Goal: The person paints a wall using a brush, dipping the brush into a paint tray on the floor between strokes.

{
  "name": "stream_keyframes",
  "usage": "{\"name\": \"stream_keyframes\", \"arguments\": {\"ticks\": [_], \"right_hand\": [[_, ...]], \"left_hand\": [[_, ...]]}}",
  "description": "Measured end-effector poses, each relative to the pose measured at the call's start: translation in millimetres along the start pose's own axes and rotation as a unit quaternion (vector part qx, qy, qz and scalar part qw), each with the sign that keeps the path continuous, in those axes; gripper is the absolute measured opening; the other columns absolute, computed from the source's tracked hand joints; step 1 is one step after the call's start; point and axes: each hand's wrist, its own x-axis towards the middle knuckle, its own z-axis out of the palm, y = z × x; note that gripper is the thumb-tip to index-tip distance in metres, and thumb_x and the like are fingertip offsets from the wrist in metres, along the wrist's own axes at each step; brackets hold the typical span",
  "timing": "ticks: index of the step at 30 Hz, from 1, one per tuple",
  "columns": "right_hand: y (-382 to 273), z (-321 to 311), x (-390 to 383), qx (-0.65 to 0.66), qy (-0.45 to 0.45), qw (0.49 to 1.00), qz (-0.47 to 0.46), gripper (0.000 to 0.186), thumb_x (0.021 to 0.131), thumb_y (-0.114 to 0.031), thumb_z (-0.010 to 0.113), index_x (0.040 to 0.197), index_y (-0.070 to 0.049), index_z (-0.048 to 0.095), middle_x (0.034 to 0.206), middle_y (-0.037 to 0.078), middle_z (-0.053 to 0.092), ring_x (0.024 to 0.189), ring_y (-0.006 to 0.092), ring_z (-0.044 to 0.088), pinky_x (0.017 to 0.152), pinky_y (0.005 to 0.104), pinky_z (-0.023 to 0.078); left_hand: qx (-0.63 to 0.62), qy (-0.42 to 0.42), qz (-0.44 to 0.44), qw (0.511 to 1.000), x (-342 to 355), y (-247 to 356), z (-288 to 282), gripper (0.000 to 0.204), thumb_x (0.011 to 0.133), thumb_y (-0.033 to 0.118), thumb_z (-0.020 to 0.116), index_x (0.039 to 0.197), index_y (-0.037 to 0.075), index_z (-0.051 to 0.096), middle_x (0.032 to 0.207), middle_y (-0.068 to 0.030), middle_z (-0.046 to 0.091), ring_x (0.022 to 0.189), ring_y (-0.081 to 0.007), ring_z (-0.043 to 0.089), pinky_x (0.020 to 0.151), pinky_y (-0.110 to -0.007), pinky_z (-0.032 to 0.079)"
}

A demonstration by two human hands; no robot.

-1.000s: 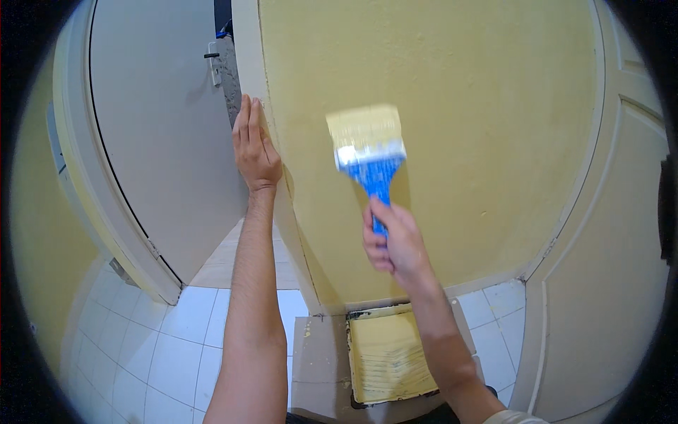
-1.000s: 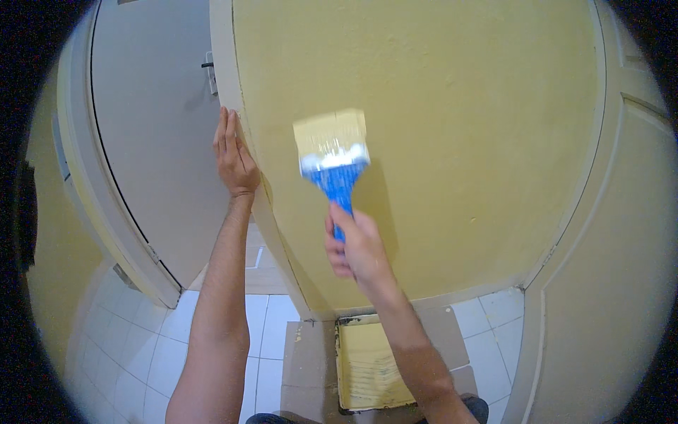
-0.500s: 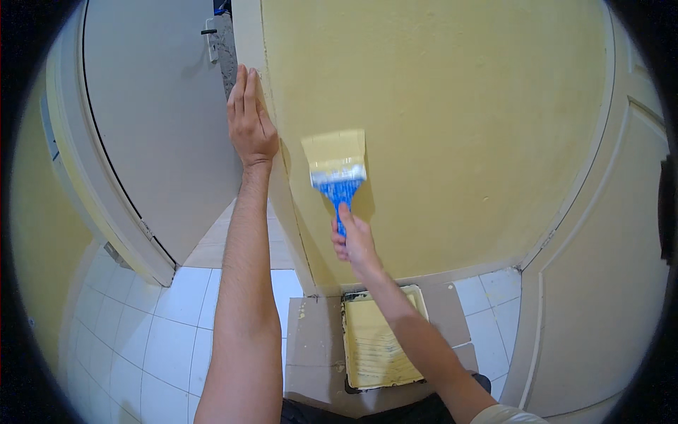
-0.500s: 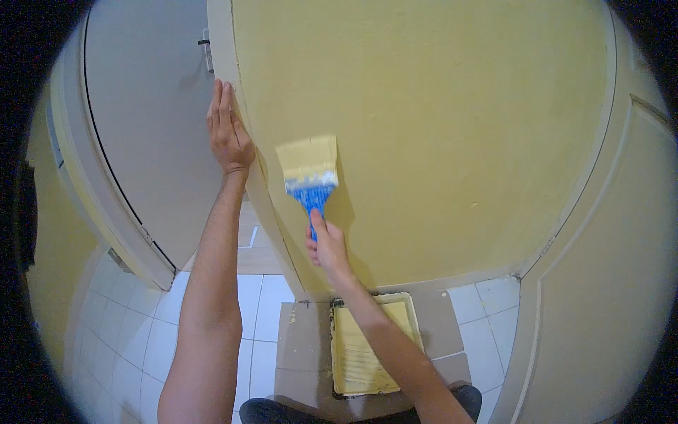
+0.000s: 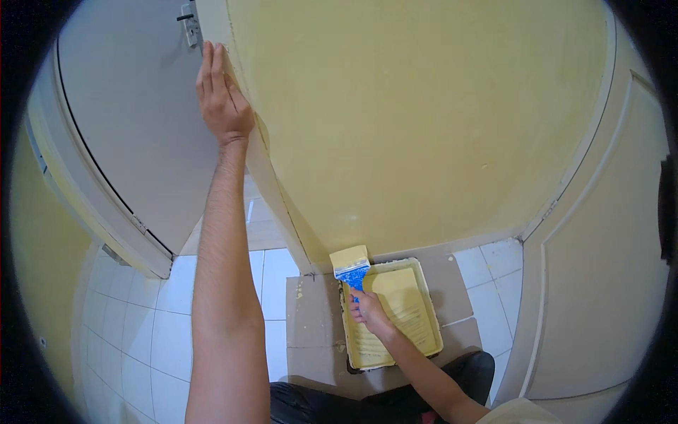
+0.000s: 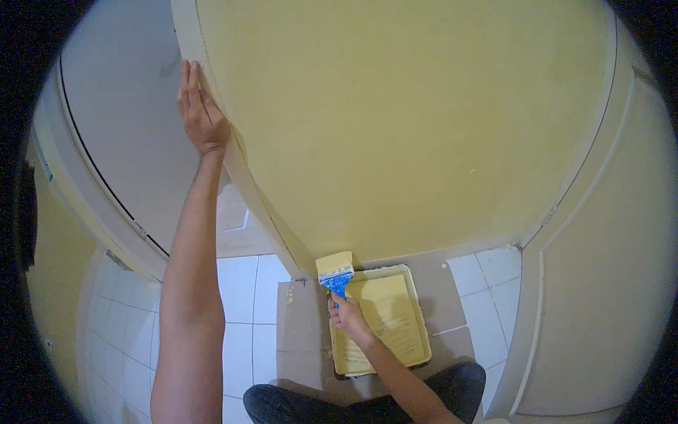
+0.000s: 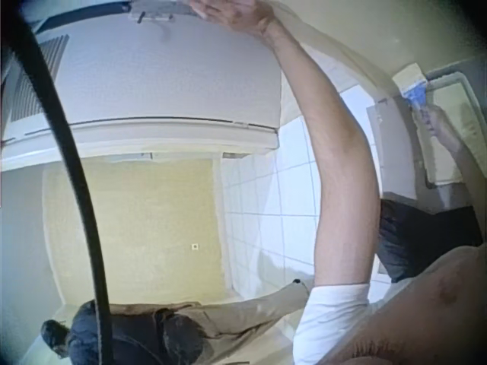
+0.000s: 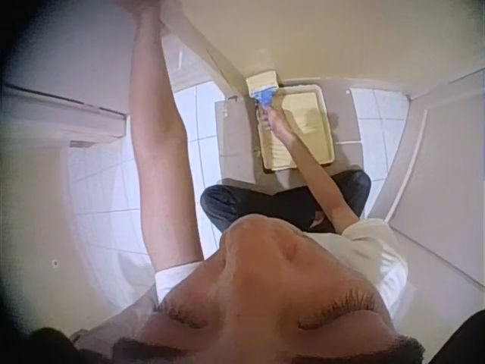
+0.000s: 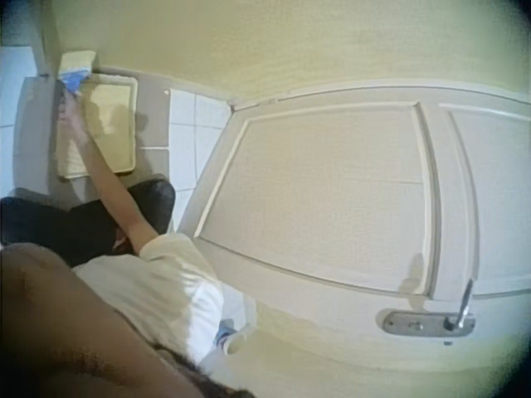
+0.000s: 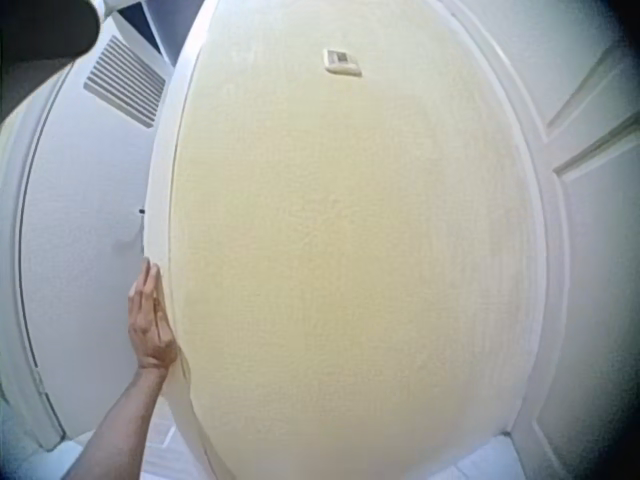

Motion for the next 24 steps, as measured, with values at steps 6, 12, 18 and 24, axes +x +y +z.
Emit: {"name": "stream_keyframes", "arguments": {"ticks": [6,12,18,24], "right_hand": [[-60,-8,11,0.173,-0.143,0.973,0.059,0.013,0.097,-0.012,0.05,0.085,-0.006,0.046,0.068,-0.004,0.038,0.05,0.0064,0.034,0.041,0.0223,0.027],[-211,43,-68,0.409,-0.308,0.85,0.122,0.009,0.097,0.0,0.044,0.088,0.002,0.042,0.081,0.007,0.044,0.071,0.0156,0.044,0.06,0.0272,0.041],[-312,101,-158,0.343,-0.405,0.836,0.136,0.01,0.097,-0.001,0.042,0.087,0.002,0.043,0.086,0.011,0.046,0.077,0.0182,0.046,0.061,0.0276,0.043],[-398,153,-224,0.225,-0.479,0.847,0.052,0.013,0.097,-0.001,0.038,0.085,0.001,0.04,0.087,0.011,0.046,0.077,0.0196,0.045,0.065,0.031,0.045]], "left_hand": [[0.005,0.006,0.008,1.0,2,-1,-6,0.059,0.087,0.002,0.039,0.143,0.016,0.045,0.149,-0.0044,0.043,0.133,-0.0265,0.044,0.109,-0.037,0.038],[-0.019,-0.003,0.0,1.0,2,1,-2,0.056,0.089,0.007,0.036,0.144,0.014,0.044,0.151,-0.0069,0.041,0.137,-0.0257,0.04,0.112,-0.039,0.032],[-0.014,-0.008,-0.004,1.0,3,1,-8,0.055,0.09,0.006,0.036,0.145,0.012,0.043,0.151,-0.0086,0.041,0.137,-0.0265,0.04,0.112,-0.04,0.032],[-0.001,-0.011,-0.002,1.0,9,3,-4,0.062,0.083,0.001,0.038,0.144,0.013,0.044,0.151,-0.0062,0.042,0.136,-0.0253,0.041,0.112,-0.037,0.035]]}}
